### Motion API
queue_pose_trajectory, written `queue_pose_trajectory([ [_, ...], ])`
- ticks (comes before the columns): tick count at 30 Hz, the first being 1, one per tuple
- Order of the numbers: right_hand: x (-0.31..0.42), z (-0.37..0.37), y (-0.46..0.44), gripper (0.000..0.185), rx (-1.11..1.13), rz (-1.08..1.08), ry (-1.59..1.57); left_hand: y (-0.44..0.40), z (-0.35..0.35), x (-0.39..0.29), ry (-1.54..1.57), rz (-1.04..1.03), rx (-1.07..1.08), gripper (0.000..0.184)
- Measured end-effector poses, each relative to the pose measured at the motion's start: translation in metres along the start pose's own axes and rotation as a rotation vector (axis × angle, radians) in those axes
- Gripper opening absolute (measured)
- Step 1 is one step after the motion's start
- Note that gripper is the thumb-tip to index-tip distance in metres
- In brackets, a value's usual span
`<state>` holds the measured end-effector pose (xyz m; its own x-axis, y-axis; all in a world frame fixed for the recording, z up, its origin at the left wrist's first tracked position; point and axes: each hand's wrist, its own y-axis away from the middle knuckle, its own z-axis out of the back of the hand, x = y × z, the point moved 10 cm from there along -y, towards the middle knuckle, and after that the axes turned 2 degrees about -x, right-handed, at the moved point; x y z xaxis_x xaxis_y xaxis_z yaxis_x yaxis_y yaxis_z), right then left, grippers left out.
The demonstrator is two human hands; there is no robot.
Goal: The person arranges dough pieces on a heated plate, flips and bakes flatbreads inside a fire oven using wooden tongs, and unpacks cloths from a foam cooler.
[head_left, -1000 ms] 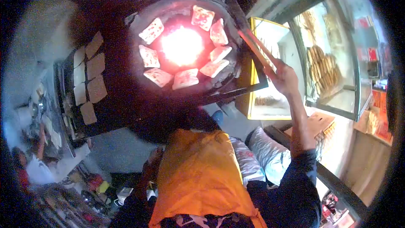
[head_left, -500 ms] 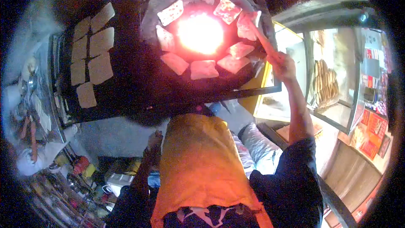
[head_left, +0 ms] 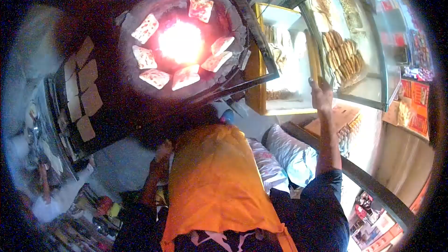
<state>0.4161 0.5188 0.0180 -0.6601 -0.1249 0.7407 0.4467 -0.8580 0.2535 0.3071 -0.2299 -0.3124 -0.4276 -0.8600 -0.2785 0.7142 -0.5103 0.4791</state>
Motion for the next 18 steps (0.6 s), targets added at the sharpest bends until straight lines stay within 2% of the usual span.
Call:
queue_pose_trajectory([
  [1, 0.002, 0.0, -0.001, 0.042, -0.036, -0.004, -0.122, 0.016, 0.003, 0.006, -0.013, -0.019, 0.009, 0.03],
  [3, 0.031, -0.009, 0.004, 0.048, 0.007, -0.016, -0.084, 0.047, 0.01, 0.019, -0.022, -0.032, 0.036, 0.029],
  [5, 0.071, -0.039, 0.006, 0.04, 0.128, 0.164, 0.128, 0.062, 0.01, 0.028, -0.01, -0.01, 0.053, 0.029],
  [7, 0.127, -0.083, 0.014, 0.047, 0.197, 0.43, 0.021, 0.053, -0.001, 0.033, 0.009, 0.031, 0.047, 0.029],
  [9, 0.159, -0.131, 0.008, 0.048, 0.312, 0.506, 0.188, 0.028, -0.015, 0.033, 0.043, 0.092, 0.034, 0.028],
  [10, 0.187, -0.153, 0.011, 0.05, 0.347, 0.6, 0.442, 0.018, -0.019, 0.034, 0.067, 0.12, 0.028, 0.028],
  [11, 0.181, -0.178, -0.009, 0.05, 0.376, 0.599, 0.413, 0.012, -0.022, 0.035, 0.086, 0.147, 0.025, 0.028],
  [13, 0.101, -0.242, -0.11, 0.05, 0.573, 0.502, -0.012, 0.01, -0.026, 0.04, 0.119, 0.159, 0.009, 0.028],
  [15, 0.107, -0.305, -0.112, 0.018, 1.192, -0.022, -0.976, 0.024, -0.033, 0.05, 0.127, 0.147, -0.02, 0.027],
  [17, 0.099, -0.336, -0.157, 0.021, 0.832, 0.08, 0.121, 0.052, -0.038, 0.053, 0.054, 0.019, -0.118, 0.027],
  [18, 0.163, -0.345, -0.117, 0.025, 0.784, 0.276, 0.457, 0.068, -0.035, 0.047, -0.025, -0.078, -0.193, 0.027],
])
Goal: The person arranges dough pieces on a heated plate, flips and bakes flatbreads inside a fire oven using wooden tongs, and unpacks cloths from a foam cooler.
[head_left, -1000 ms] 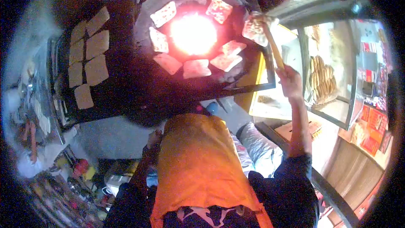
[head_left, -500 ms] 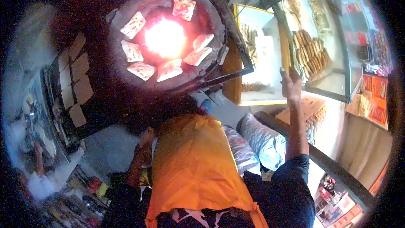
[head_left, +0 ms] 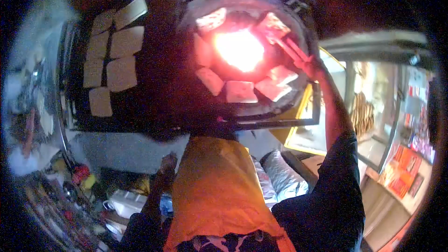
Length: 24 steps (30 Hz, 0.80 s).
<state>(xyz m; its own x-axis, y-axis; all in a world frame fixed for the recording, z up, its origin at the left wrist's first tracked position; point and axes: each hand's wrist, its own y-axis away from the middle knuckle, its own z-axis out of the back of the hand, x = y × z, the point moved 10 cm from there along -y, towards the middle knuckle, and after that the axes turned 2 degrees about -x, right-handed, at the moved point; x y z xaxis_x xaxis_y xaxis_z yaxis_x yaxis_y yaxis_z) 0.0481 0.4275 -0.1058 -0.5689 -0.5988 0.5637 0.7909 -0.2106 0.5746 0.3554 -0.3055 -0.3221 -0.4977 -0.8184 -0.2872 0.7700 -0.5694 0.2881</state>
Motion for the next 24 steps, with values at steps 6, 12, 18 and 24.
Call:
queue_pose_trajectory([
  [6, 0.004, -0.024, -0.033, 0.032, -0.233, 0.029, 0.094, 0.023, 0.028, 0.0, 0.346, 0.399, 0.144, 0.021],
  [12, 0.045, 0.005, 0.145, 0.027, -0.541, 0.44, 0.153, -0.04, -0.065, 0.02, -0.12, 0.167, 0.136, 0.034],
  [18, -0.031, 0.085, 0.32, 0.044, -0.796, 0.038, 0.577, -0.123, -0.012, -0.045, -0.096, 0.103, 0.015, 0.038],
  [24, -0.065, 0.09, 0.366, 0.061, -0.868, 0.011, 0.776, -0.099, 0.018, -0.095, -1.127, -0.232, -0.596, 0.042],
])
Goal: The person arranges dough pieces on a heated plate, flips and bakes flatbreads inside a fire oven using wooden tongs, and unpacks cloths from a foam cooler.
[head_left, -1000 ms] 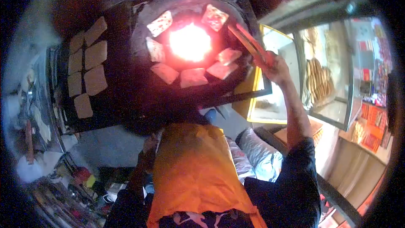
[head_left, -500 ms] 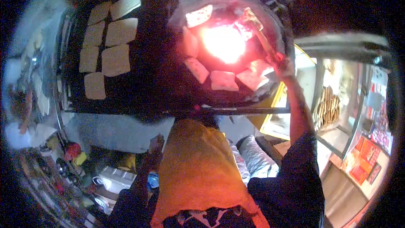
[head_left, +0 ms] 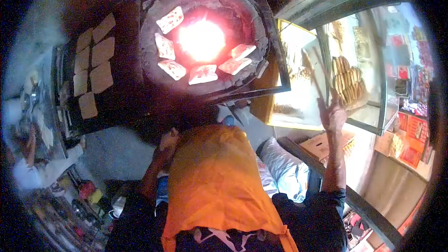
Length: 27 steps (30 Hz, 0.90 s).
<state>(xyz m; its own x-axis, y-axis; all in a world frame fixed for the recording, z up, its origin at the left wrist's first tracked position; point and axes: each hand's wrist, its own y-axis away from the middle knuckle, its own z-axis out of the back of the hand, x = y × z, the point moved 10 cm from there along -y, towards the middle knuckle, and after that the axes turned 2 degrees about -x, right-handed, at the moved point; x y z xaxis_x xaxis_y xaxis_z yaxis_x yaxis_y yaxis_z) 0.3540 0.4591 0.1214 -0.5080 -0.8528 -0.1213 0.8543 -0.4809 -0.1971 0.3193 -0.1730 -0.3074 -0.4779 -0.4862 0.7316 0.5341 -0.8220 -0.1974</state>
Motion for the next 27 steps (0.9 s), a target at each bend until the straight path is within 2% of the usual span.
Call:
queue_pose_trajectory([
  [1, 0.009, -0.01, 0.005, 0.06, 0.108, -0.016, -0.016, 0.012, 0.001, -0.003, -0.077, 0.001, -0.043, 0.043],
  [2, 0.033, -0.012, 0.002, 0.06, 0.141, 0.064, -0.032, 0.021, -0.005, -0.006, -0.079, -0.001, -0.044, 0.043],
  [3, 0.058, -0.01, 0.001, 0.06, 0.073, 0.203, -0.003, 0.041, -0.042, -0.023, 0.224, -0.053, 0.161, 0.046],
  [4, 0.078, -0.017, -0.004, 0.058, 0.096, 0.261, 0.063, 0.055, -0.067, -0.04, 0.529, -0.105, 0.367, 0.049],
  [5, 0.098, -0.024, -0.011, 0.056, 0.122, 0.32, 0.128, 0.051, -0.066, -0.041, 0.529, -0.103, 0.367, 0.049],
  [7, 0.131, -0.04, -0.031, 0.053, 0.29, 0.347, 0.236, 0.067, -0.099, 0.002, 0.865, 0.608, 0.772, 0.045],
  [8, 0.136, -0.063, -0.039, 0.054, 0.328, 0.398, 0.326, 0.075, -0.081, 0.02, 0.865, 0.613, 0.779, 0.045],
  [9, 0.148, -0.069, -0.046, 0.053, 0.128, 0.536, 0.344, 0.083, -0.051, 0.027, 1.053, 0.534, 0.782, 0.042],
  [10, 0.159, -0.077, -0.053, 0.052, 0.184, 0.57, 0.393, 0.089, -0.031, 0.022, 1.242, 0.45, 0.78, 0.04],
  [11, 0.169, -0.083, -0.061, 0.051, 0.242, 0.606, 0.445, 0.093, -0.02, 0.021, 1.258, 0.39, 0.772, 0.039],
  [13, 0.181, -0.114, -0.08, 0.057, 0.421, 0.569, 0.35, 0.106, -0.027, 0.006, 1.114, 0.362, 0.732, 0.038],
  [15, 0.144, -0.231, -0.097, 0.059, 0.394, 0.593, 0.288, 0.096, -0.039, -0.003, 0.94, 0.369, 0.65, 0.037],
  [16, 0.186, -0.176, -0.094, 0.059, 0.501, 0.578, -0.288, 0.093, -0.046, -0.007, 0.844, 0.376, 0.593, 0.037],
  [17, 0.199, -0.163, -0.098, 0.059, 0.503, 0.578, -0.287, 0.091, -0.048, -0.005, 0.736, 0.398, 0.517, 0.036],
  [19, 0.193, -0.162, -0.101, 0.059, 0.529, 0.58, 0.405, 0.091, -0.044, 0.003, 0.526, 0.455, 0.355, 0.036],
  [20, 0.184, -0.137, -0.1, 0.051, 0.552, 0.422, 0.23, 0.095, -0.046, 0.003, 0.533, 0.447, 0.348, 0.036],
  [21, 0.166, -0.127, -0.097, 0.043, 0.441, 0.303, 0.064, 0.089, -0.034, -0.002, 0.391, 0.293, 0.23, 0.037],
  [22, 0.16, -0.116, -0.086, 0.038, 0.459, 0.285, -0.179, 0.076, -0.021, -0.009, 0.248, 0.142, 0.102, 0.039],
  [23, 0.151, -0.103, -0.075, 0.034, 0.463, 0.262, -0.422, 0.068, -0.03, -0.009, 0.387, 0.126, 0.174, 0.039],
  [24, 0.123, -0.108, -0.051, 0.028, 0.36, 0.223, -0.914, 0.059, -0.046, -0.009, 0.65, 0.154, 0.341, 0.039],
  [25, 0.093, -0.131, -0.021, 0.038, 0.453, -0.166, -1.192, 0.039, -0.055, -0.002, 0.897, 0.227, 0.532, 0.04],
  [26, 0.087, -0.118, 0.008, 0.043, 0.641, -0.423, -0.967, 0.025, -0.063, 0.002, 1.078, 0.305, 0.701, 0.041],
  [27, 0.072, -0.125, 0.044, 0.05, 0.516, -0.589, -1.188, 0.007, -0.059, 0.01, 1.17, 0.335, 0.786, 0.042],
])
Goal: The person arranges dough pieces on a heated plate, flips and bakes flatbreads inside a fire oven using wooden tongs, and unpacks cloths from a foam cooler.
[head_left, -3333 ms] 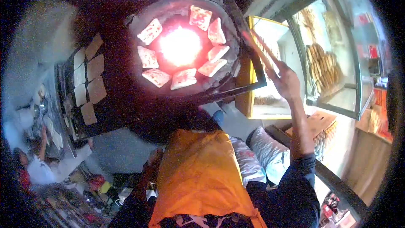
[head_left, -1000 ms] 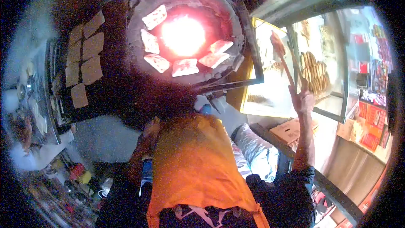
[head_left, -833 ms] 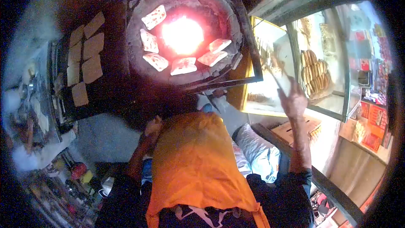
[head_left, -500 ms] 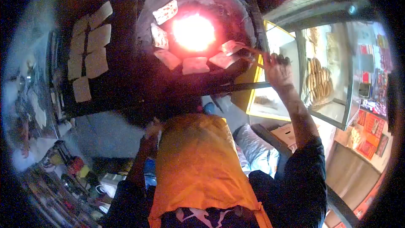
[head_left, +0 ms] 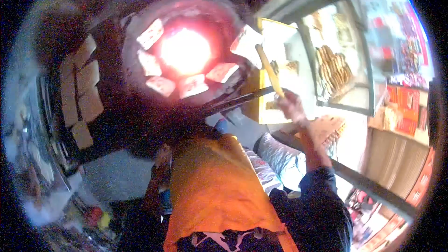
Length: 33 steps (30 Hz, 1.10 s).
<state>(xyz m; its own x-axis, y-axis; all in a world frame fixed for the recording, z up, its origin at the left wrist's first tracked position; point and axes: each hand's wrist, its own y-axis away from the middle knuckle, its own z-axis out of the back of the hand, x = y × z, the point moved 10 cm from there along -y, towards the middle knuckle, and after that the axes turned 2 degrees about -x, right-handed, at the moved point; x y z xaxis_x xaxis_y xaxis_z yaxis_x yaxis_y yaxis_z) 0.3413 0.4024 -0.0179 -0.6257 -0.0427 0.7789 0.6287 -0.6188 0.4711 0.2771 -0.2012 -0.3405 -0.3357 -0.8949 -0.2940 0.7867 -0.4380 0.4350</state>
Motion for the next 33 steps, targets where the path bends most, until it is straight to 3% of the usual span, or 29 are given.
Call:
queue_pose_trajectory([
  [1, -0.012, -0.001, 0.022, 0.055, 0.077, -0.064, -0.004, -0.007, 0.012, -0.008, 0.08, 0.045, 0.069, 0.044],
  [2, -0.027, -0.003, 0.045, 0.053, 0.077, -0.121, -0.246, -0.011, 0.028, -0.019, 0.151, 0.094, 0.136, 0.046],
  [3, -0.087, 0.009, 0.062, 0.05, -0.068, -0.266, -0.404, -0.01, 0.041, -0.031, 0.211, 0.143, 0.193, 0.048],
  [4, -0.082, 0.008, 0.08, 0.044, -0.044, -0.254, -0.534, -0.008, 0.052, -0.042, 0.253, 0.179, 0.229, 0.051],
  [8, -0.123, 0.06, 0.079, 0.04, -0.108, -0.422, -0.596, 0.014, 0.096, -0.088, 0.296, 0.292, 0.307, 0.063],
  [9, -0.12, 0.088, 0.053, 0.041, -0.276, -0.387, -0.621, 0.018, 0.105, -0.1, 0.284, 0.295, 0.3, 0.063],
  [10, -0.121, 0.113, 0.014, 0.044, -0.176, -0.332, -0.584, 0.023, 0.108, -0.109, 0.267, 0.327, 0.336, 0.068],
  [11, -0.072, 0.132, -0.001, 0.046, -0.269, -0.285, -0.728, 0.031, 0.107, -0.113, 0.253, 0.363, 0.368, 0.074],
  [12, -0.055, 0.154, -0.031, 0.047, -0.221, -0.197, -0.722, 0.036, 0.104, -0.111, 0.245, 0.377, 0.361, 0.074],
  [14, 0.0, 0.176, -0.048, 0.041, -0.294, -0.02, -0.739, 0.038, 0.104, -0.103, 0.304, 0.372, 0.209, 0.071],
  [16, 0.036, 0.168, -0.046, 0.042, -0.322, 0.168, -0.48, 0.037, 0.095, -0.097, 0.286, 0.387, 0.221, 0.067],
  [18, 0.058, 0.117, -0.01, 0.056, -0.237, 0.114, -0.254, 0.031, 0.086, -0.085, 0.26, 0.405, 0.254, 0.059],
  [19, 0.048, 0.087, -0.012, 0.068, -0.13, 0.263, -0.1, 0.035, 0.083, -0.076, 0.248, 0.423, 0.271, 0.055],
  [20, 0.037, 0.058, -0.002, 0.068, -0.132, 0.426, 0.089, 0.047, 0.077, -0.063, 0.238, 0.448, 0.292, 0.052],
  [21, 0.043, 0.018, 0.02, 0.068, 0.079, 0.433, 0.151, 0.061, 0.064, -0.044, 0.249, 0.484, 0.289, 0.052],
  [22, 0.06, -0.01, 0.048, 0.065, 0.251, 0.226, 0.45, 0.056, 0.072, -0.063, -0.033, 0.114, 0.182, 0.045],
  [23, 0.056, -0.031, 0.057, 0.064, 0.263, 0.331, 0.627, 0.062, 0.073, -0.086, -0.316, -0.261, 0.073, 0.043],
  [24, 0.047, -0.052, 0.062, 0.062, 0.266, 0.433, 0.803, 0.065, 0.088, -0.088, -0.308, -0.245, 0.075, 0.043],
  [26, 0.034, -0.081, 0.059, 0.057, 0.302, 0.433, 0.975, 0.076, 0.132, -0.118, -0.058, -0.429, -0.018, 0.049],
  [27, 0.031, -0.094, 0.06, 0.051, 0.328, 0.423, 1.141, 0.072, 0.104, -0.094, -0.043, -0.428, -0.015, 0.049],
  [29, 0.056, -0.117, 0.062, 0.05, 0.316, 0.494, 1.273, 0.053, 0.014, -0.023, -0.416, -0.305, 0.051, 0.046],
  [30, 0.07, -0.131, 0.065, 0.05, 0.303, 0.576, 1.387, 0.056, 0.024, -0.025, -0.398, -0.303, 0.054, 0.046],
  [32, 0.107, -0.159, 0.076, 0.047, 0.069, 0.958, 1.519, 0.05, 0.047, 0.014, 0.071, 0.238, 0.209, 0.044],
  [33, 0.116, -0.173, 0.074, 0.047, 0.041, 0.979, 1.538, 0.066, 0.041, 0.036, 0.104, 0.236, 0.193, 0.044],
])
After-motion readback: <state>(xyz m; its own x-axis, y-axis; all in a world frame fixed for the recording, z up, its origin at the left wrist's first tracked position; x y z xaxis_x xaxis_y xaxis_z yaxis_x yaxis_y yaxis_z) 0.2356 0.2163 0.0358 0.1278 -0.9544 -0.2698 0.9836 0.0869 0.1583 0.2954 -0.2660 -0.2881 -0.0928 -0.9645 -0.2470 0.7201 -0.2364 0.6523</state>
